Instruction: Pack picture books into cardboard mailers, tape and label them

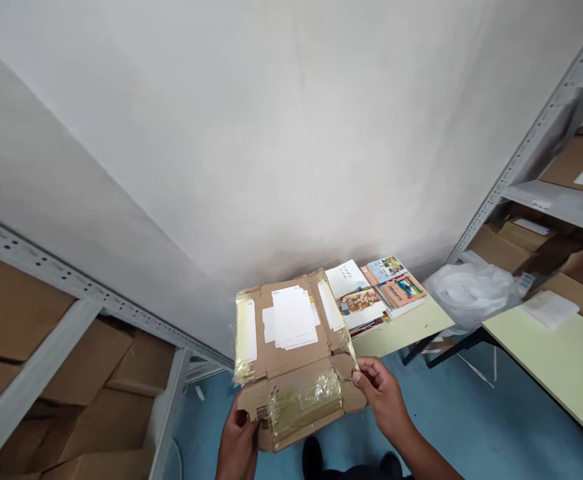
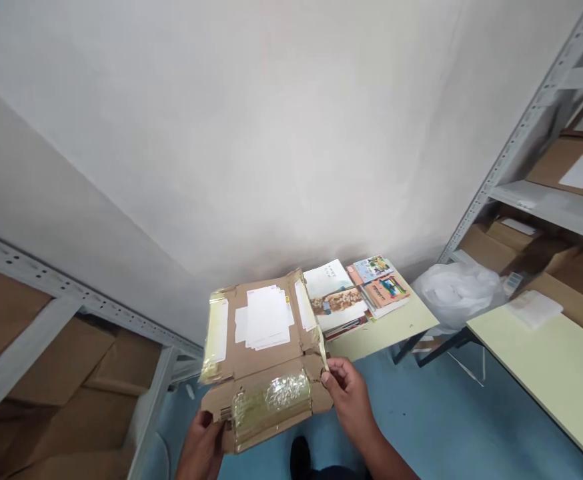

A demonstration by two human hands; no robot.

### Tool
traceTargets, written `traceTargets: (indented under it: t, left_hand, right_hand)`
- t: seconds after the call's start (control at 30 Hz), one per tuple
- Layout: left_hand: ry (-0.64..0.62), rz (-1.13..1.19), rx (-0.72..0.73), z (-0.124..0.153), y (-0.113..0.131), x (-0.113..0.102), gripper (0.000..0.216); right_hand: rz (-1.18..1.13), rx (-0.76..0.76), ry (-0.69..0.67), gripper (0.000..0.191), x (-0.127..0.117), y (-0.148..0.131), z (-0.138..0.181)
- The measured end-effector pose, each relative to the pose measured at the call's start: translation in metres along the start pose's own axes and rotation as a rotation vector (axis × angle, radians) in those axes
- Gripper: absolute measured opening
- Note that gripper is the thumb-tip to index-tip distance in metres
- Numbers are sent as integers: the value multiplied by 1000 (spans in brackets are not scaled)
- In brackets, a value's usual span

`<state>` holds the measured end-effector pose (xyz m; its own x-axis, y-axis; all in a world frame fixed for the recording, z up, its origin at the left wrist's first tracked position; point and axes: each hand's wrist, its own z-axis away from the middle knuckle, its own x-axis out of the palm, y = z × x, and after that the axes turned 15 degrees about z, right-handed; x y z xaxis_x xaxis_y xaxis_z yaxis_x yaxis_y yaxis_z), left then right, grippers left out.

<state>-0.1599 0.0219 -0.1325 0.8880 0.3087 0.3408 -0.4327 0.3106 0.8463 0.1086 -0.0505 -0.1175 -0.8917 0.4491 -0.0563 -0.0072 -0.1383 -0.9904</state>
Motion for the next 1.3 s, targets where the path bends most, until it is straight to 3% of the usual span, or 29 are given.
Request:
traceTargets:
  t: [0.1,0.2,0.33,0.53,0.73,0.93,1.13,1.3]
  left_hand:
    - [-35,-110,164,14,-15,45,57]
    - [-81,-188,226,30,-35,84,60]
    - [-179,-250,176,49,-67,132,64]
    - [-445,-294,42,79,-122,218,61]
    - [-653,-385,-96,96,-189,304,58]
    - [-912,-502,-185,106,-267,398,53]
    - [-1183,-616,-246,123,-339,491,52]
    - [-1369,-712,-227,141,-391,546,48]
  right_hand:
    - [-65,26,92,50,-53,1,2]
    - [-153,63,170,55,-100,3,9]
    - [-277,125,309,59,-158,13,25]
    - [-422,225,606,58,-237,42,53]
    - [-463,288,924,60,-302,67,72]
    - [-272,320,1185,62,-373,86,74]
    - [-109,442,1367,68,-437,102,75]
    - [-113,512,1466,74,-465,117,79]
